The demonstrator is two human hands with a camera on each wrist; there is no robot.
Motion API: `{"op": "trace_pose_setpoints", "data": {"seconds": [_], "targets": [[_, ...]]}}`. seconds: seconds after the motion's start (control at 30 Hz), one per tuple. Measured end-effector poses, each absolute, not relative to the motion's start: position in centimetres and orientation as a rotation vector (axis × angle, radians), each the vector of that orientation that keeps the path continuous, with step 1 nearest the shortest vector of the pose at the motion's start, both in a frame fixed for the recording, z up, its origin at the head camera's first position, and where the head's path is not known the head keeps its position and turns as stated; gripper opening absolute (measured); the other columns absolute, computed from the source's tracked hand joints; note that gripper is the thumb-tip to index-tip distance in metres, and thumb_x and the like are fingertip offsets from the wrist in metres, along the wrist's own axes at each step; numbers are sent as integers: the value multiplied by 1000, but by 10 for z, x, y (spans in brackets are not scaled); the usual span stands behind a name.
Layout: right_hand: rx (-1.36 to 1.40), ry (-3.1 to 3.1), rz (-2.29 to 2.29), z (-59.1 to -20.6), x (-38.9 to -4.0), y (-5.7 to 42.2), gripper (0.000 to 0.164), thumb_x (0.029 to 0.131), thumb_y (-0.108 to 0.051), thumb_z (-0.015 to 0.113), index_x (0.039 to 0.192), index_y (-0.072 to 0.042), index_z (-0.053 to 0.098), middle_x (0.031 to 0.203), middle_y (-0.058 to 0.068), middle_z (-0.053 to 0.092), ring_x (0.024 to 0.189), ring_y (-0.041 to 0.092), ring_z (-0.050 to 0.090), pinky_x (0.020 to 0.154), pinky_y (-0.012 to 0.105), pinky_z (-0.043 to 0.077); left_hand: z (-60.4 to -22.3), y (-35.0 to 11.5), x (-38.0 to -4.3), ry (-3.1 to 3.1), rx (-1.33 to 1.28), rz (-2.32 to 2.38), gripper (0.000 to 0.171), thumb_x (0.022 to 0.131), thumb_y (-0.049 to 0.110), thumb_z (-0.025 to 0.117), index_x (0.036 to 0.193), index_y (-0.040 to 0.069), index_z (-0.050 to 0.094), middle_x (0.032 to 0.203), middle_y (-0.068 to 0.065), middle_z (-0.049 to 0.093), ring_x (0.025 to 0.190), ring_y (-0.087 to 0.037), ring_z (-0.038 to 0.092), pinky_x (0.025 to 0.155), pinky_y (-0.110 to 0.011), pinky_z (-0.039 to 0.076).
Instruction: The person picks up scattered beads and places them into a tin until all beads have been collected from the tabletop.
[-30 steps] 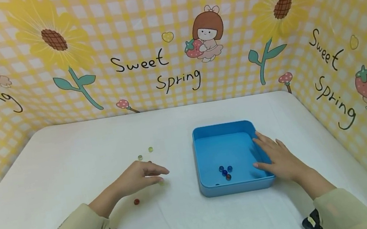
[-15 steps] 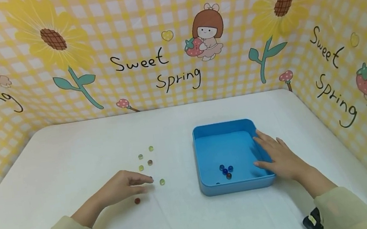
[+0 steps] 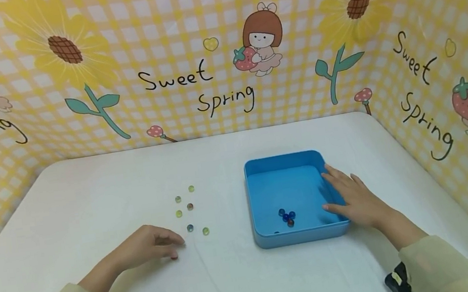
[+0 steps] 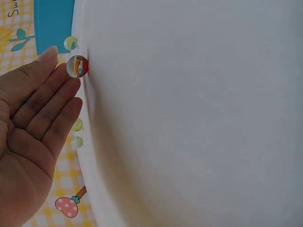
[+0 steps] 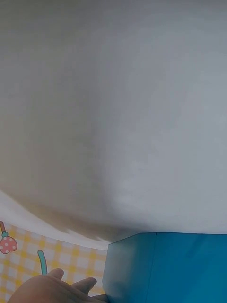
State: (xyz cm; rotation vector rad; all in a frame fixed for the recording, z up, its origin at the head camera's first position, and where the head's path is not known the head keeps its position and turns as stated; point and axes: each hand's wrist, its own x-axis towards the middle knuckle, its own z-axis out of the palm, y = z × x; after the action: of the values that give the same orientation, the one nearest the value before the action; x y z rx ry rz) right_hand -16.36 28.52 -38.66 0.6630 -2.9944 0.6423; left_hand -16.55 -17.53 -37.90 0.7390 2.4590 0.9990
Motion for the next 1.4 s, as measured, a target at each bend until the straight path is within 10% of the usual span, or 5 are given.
{"op": "trace_pose_setpoints", "data": {"seconds": [1.4], "targets": [[647, -2992, 645, -387, -163, 285, 69, 83, -34, 54, 133, 2, 23, 141, 18, 10, 125, 40, 11, 96, 58, 3, -381, -177, -160, 2567, 848, 993, 8, 76, 13, 65, 83, 16, 68, 81, 13, 62, 81, -6, 57, 72, -23, 47]]}}
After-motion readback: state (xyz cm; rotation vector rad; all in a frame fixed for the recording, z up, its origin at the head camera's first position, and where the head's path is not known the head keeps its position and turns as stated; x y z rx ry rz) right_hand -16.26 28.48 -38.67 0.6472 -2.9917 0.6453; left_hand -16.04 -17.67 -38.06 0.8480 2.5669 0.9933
